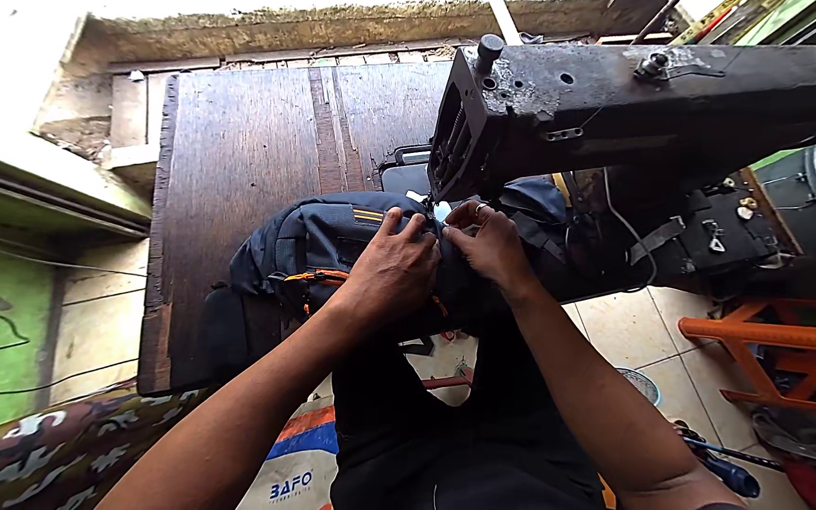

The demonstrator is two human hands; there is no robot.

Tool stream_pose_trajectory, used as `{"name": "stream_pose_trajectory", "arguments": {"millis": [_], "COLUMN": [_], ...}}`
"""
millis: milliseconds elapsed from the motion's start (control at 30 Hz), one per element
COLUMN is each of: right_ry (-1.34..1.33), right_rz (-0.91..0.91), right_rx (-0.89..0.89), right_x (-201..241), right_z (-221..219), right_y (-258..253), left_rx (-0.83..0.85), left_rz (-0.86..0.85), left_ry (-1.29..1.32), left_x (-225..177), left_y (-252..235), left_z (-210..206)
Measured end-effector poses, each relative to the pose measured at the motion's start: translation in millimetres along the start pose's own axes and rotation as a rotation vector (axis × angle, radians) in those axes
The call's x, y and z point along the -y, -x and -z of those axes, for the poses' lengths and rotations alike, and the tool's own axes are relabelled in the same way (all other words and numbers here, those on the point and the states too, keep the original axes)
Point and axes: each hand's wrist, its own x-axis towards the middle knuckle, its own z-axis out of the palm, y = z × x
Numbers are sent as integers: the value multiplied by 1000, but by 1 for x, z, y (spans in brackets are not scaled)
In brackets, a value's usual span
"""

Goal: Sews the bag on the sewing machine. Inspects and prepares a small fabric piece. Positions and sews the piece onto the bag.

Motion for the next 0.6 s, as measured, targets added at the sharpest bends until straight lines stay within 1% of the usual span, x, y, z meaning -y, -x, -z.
{"name": "stream_pose_trajectory", "arguments": {"millis": [33, 100, 167, 267, 433, 500, 600], "right_ry": [58, 157, 222, 321, 526, 595, 664], "right_rz": [84, 192, 259, 328, 534, 593, 617], "right_rx": [-44, -120, -155, -155, -253, -253, -197], "right_x": [-3, -6, -9, -10, -28, -36, -38], "right_z": [-2, -8, -13, -13, -16, -14, -9], "right_y": [-1, -3, -5, -1, 5, 7, 11], "left_rx": [9, 17, 25, 29, 53, 62, 58], "left_rz": [6, 16, 30, 41, 52, 47, 22], "left_ry": [1, -3, -18, -34, -44, -48, -70], "left_x": [0, -1, -2, -3, -5, -5, -1], "left_y": [0, 0, 1, 0, 1, 2, 2], "left_z": [1, 2, 3, 2, 7, 9, 11]}}
